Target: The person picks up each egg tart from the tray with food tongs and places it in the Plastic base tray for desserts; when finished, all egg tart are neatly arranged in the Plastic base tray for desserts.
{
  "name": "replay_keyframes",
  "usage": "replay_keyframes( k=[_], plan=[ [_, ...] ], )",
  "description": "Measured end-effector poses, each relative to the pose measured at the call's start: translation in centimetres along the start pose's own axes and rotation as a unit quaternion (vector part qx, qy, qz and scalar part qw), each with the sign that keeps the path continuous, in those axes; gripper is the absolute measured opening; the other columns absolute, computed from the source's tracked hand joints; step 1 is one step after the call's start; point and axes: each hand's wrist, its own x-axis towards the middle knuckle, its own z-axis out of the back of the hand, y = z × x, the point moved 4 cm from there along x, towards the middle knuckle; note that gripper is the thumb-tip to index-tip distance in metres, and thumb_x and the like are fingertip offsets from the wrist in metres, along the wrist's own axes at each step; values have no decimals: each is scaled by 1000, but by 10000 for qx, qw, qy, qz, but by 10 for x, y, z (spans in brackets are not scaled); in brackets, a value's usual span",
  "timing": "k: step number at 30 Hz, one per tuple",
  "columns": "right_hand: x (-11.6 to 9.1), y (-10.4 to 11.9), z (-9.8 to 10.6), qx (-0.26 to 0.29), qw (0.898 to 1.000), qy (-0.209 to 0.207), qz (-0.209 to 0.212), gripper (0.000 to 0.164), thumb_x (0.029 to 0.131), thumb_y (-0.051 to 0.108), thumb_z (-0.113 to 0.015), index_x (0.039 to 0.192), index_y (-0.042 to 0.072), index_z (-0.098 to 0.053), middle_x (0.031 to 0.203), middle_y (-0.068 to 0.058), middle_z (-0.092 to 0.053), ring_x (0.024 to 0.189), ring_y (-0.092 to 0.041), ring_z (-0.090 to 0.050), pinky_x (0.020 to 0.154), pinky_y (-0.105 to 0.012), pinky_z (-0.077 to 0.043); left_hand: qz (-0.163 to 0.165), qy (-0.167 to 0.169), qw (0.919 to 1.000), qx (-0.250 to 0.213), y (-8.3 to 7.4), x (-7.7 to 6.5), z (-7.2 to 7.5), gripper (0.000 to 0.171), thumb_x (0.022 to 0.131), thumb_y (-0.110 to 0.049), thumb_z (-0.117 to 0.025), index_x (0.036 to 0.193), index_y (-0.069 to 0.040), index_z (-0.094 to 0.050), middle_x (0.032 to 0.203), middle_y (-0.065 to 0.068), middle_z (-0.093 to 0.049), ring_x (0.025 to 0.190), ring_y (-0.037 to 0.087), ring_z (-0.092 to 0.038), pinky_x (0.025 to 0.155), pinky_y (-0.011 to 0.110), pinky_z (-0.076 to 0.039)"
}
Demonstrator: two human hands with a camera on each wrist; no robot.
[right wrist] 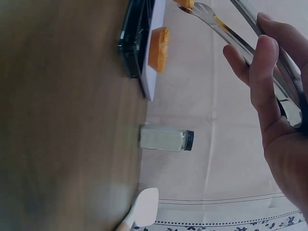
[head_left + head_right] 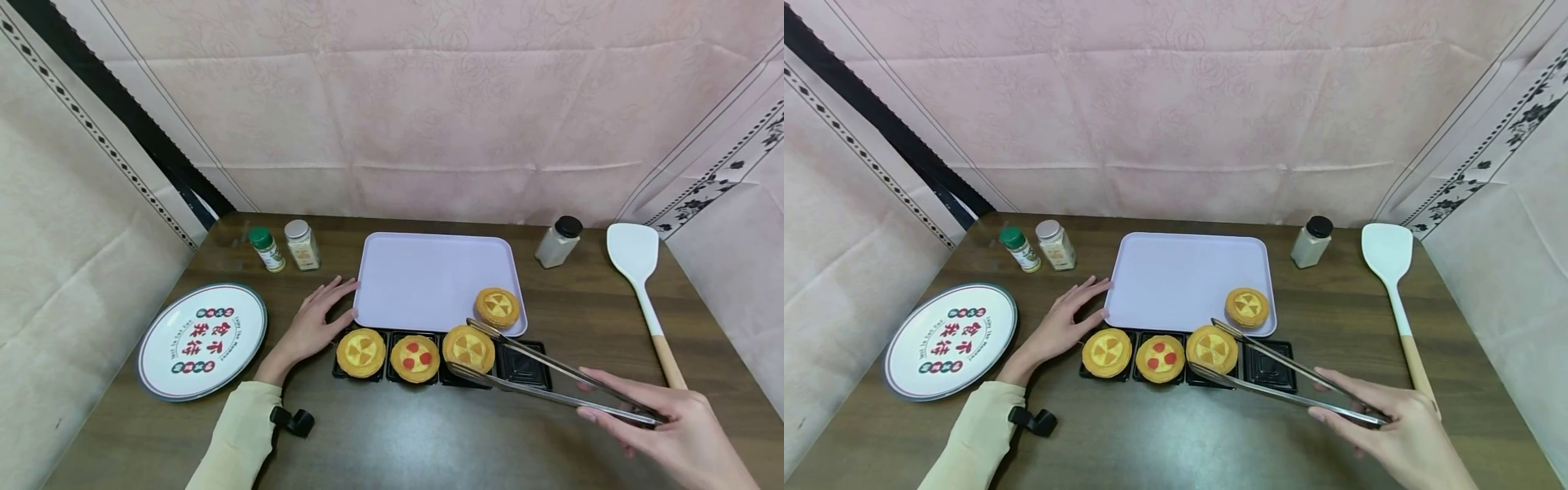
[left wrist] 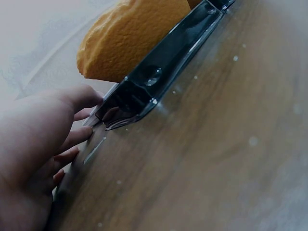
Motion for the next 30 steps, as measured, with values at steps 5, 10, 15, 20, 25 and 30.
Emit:
replay_keyframes(
  k=[5, 10, 15, 20, 25, 30],
  plan=[
    [-5, -5, -5, -104, 9997, 234, -44, 51, 76, 4, -84, 123, 13, -69, 95, 10, -72, 41, 2, -52, 45, -14, -42, 42, 20, 10000, 18, 1, 0, 0, 53, 99, -36, -58, 148, -22, -45, 153, 0, -40, 145, 24, -22, 115, 54, -11],
    [-6, -9, -10, -80, 9994, 250, -228, 50, 76, 7, -84, 123, 17, -69, 102, 5, -72, 39, 1, -50, 44, -15, -43, 21, 15, 10000, 15, 2, 0, 0, 53, 99, -36, -58, 148, -21, -45, 153, 0, -40, 145, 24, -22, 115, 54, -11],
    [-6, -14, -14, 9, 9999, 146, -47, 53, 73, 0, -84, 122, 13, -70, 93, 6, -71, 38, 2, -47, 43, -14, -40, 55, 46, 10000, 25, 3, 0, 0, 52, 100, -35, -58, 148, -22, -45, 153, -1, -40, 145, 23, -22, 115, 53, -11],
    [-6, -17, -15, -113, 9997, 145, 177, 56, 70, -1, -85, 121, 15, -70, 93, 11, -71, 39, 5, -47, 46, -13, -42, 67, 56, 10000, 37, 3, 1, 0, 52, 100, -36, -57, 149, -22, -45, 153, -2, -39, 146, 22, -21, 115, 53, -11],
    [-3, -15, -14, 134, 9994, 329, 22, 54, 75, 2, -84, 125, 13, -68, 73, 14, -67, 41, 3, -49, 48, -15, -44, 66, 54, 10000, 16, 3, 1, 0, 52, 100, -36, -57, 148, -22, -45, 153, -1, -39, 146, 22, -21, 115, 53, -11],
    [0, -15, -10, 548, 9963, 342, -567, 52, 80, 5, -81, 129, 11, -65, 93, 3, -74, 46, -7, -58, 44, -22, -46, 34, 54, 10000, 20, 3, 1, -1, 52, 100, -38, -56, 148, -22, -45, 153, -1, -40, 145, 22, -22, 115, 53, -11]
  ],
)
